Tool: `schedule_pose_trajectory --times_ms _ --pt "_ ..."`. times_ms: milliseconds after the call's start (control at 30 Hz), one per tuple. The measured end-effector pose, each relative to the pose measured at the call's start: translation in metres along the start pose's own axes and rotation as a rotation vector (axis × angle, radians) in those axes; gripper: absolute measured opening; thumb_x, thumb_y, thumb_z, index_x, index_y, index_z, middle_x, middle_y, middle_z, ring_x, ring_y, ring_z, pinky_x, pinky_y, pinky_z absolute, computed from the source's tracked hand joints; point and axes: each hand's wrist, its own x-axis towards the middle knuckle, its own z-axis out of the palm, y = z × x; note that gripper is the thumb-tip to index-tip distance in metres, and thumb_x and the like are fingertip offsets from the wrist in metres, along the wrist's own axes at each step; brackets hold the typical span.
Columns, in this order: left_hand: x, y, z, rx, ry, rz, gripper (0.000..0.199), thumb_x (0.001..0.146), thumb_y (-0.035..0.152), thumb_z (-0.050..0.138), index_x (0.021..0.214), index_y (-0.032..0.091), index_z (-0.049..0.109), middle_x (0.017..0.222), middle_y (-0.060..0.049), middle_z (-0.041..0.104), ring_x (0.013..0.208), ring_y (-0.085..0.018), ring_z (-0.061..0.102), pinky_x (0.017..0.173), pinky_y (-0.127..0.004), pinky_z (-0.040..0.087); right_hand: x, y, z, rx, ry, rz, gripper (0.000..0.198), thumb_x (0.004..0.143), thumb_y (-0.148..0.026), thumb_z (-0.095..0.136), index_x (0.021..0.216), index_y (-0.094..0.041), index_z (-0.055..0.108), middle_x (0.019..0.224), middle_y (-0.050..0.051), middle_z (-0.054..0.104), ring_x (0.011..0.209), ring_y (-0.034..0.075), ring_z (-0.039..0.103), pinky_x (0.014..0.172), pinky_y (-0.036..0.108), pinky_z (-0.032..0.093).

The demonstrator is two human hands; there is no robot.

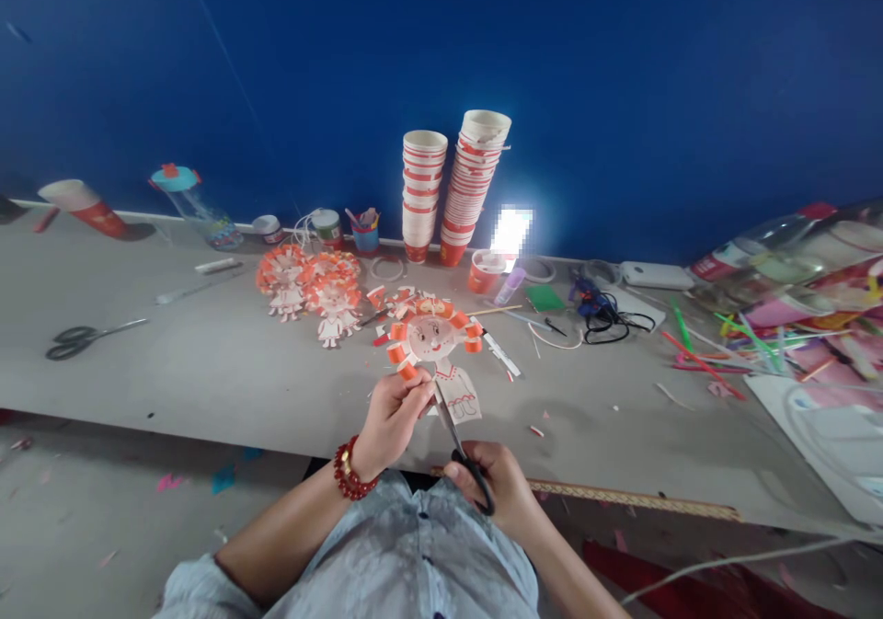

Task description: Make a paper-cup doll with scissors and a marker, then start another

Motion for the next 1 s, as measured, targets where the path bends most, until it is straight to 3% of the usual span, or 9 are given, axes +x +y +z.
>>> schedule_pose_trajectory --times_ms 233,500,1000 --pt "0.0 -0.002 0.0 0.009 0.011 -0.005 0.038 0.092 0.035 0.045 0.058 0.019 0.037 0.054 0.004 0.036 0.052 -0.01 0.034 0.052 -0.025 0.027 0.0 -0.008 0.0 0.011 0.012 0.014 0.062 0.077 -0.076 0.052 0.054 -0.02 0.037 0.048 -0.006 0.029 0.048 0.008 0.024 0.044 0.024 0.015" --pt "0.0 -0.001 0.0 -0.015 0.001 -0.008 0.037 0.092 0.032 0.044 0.058 0.019 0.036 0.055 0.004 0.034 0.052 -0.01 0.033 0.052 -0.026 0.027 -0.001 -0.012 0.001 0.188 -0.081 0.051 0.062 0.077 -0.077 0.051 0.052 -0.02 0.042 0.041 -0.003 0.043 0.038 0.008 0.034 0.041 0.023 0.024" --pt "0.0 -0.006 -0.001 -0.089 0.014 0.008 0.029 0.092 0.031 0.046 0.065 0.019 0.042 0.06 0.004 0.036 0.055 -0.01 0.034 0.054 -0.025 0.028 -0.002 -0.01 -0.001 0.215 -0.096 0.101 0.064 0.071 -0.081 0.055 0.054 -0.02 0.042 0.038 -0.004 0.042 0.035 0.007 0.033 0.038 0.022 0.021"
